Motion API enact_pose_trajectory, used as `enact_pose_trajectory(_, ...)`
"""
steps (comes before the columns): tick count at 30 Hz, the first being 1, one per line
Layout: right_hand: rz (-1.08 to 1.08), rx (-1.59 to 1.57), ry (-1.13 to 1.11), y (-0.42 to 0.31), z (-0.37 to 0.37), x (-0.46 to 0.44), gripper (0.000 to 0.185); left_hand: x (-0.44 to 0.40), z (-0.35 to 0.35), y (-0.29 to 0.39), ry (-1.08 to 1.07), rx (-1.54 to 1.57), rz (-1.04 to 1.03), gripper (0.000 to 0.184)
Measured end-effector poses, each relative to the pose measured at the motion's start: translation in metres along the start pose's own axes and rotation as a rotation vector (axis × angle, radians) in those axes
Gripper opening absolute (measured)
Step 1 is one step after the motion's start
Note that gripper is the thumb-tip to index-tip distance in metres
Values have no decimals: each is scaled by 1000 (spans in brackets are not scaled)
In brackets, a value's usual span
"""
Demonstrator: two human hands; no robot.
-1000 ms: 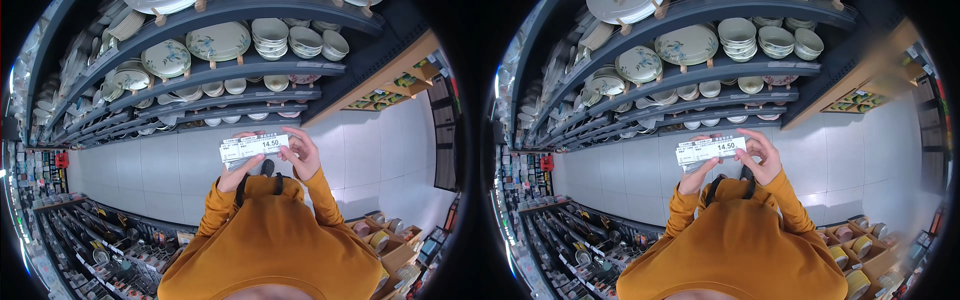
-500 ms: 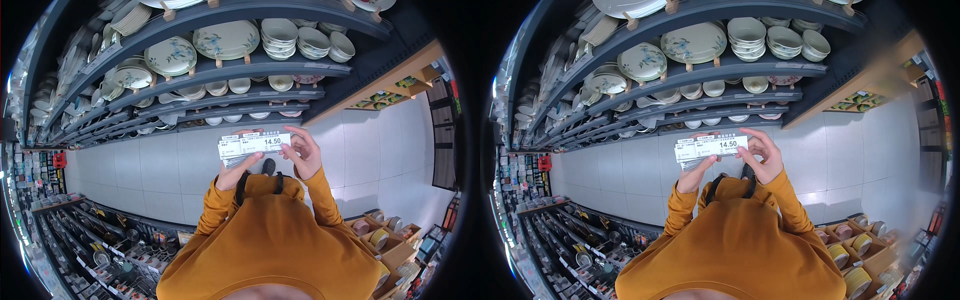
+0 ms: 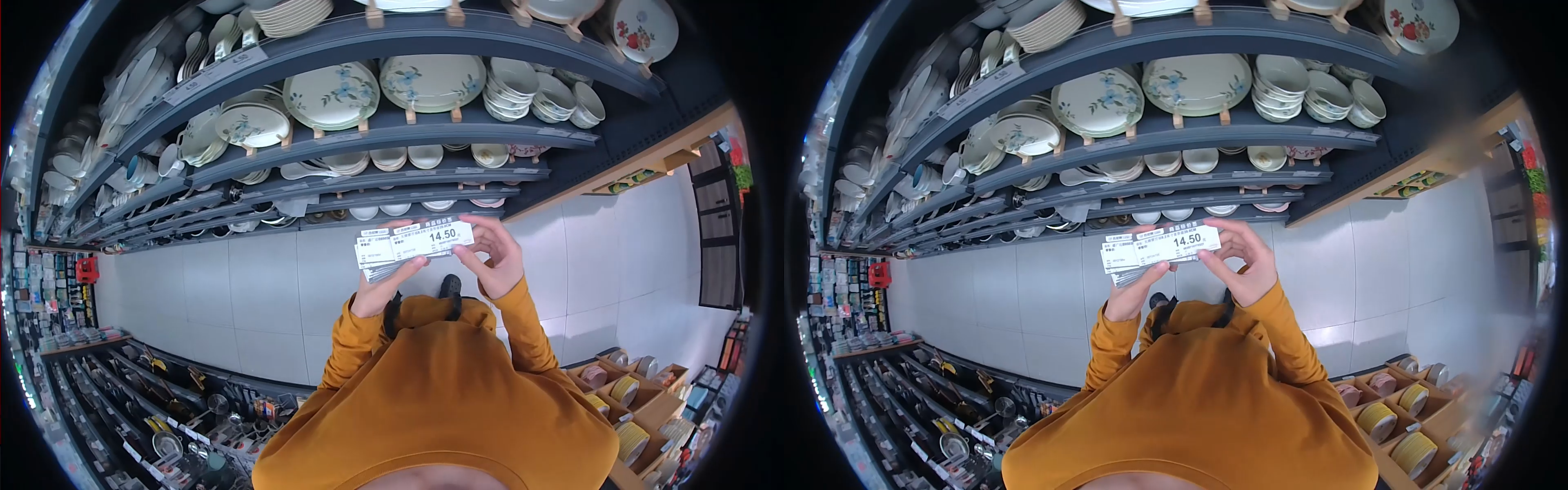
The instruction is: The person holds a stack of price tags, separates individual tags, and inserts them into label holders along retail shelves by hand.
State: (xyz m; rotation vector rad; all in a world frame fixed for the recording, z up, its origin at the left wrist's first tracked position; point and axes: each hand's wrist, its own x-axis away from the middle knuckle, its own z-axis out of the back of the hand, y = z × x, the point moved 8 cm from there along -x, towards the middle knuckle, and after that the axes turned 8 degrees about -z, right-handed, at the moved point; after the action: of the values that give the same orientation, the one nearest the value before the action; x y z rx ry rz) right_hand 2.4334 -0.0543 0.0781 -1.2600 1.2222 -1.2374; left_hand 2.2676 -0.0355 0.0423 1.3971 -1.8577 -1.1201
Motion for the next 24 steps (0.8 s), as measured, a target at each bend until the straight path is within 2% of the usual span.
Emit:
enact_pose_trajectory(4, 16, -41, 52, -4, -71, -15, 46, -3, 57, 37, -80, -36, -54, 48)
enact_pose_trajectory(9, -88, -63, 16, 8, -157, -36, 47, 0, 137, 95, -187, -161, -82, 46)
enact_pose_trajectory(12, -66, -12, -25, 6, -195, -45, 45, 6, 175, 119, -129, -95, -58, 44)
enact_pose_trajectory(24, -64, 25, -108, -1, -294, -53, 48, 33, 239, 154, -132, -77, -126, 49)
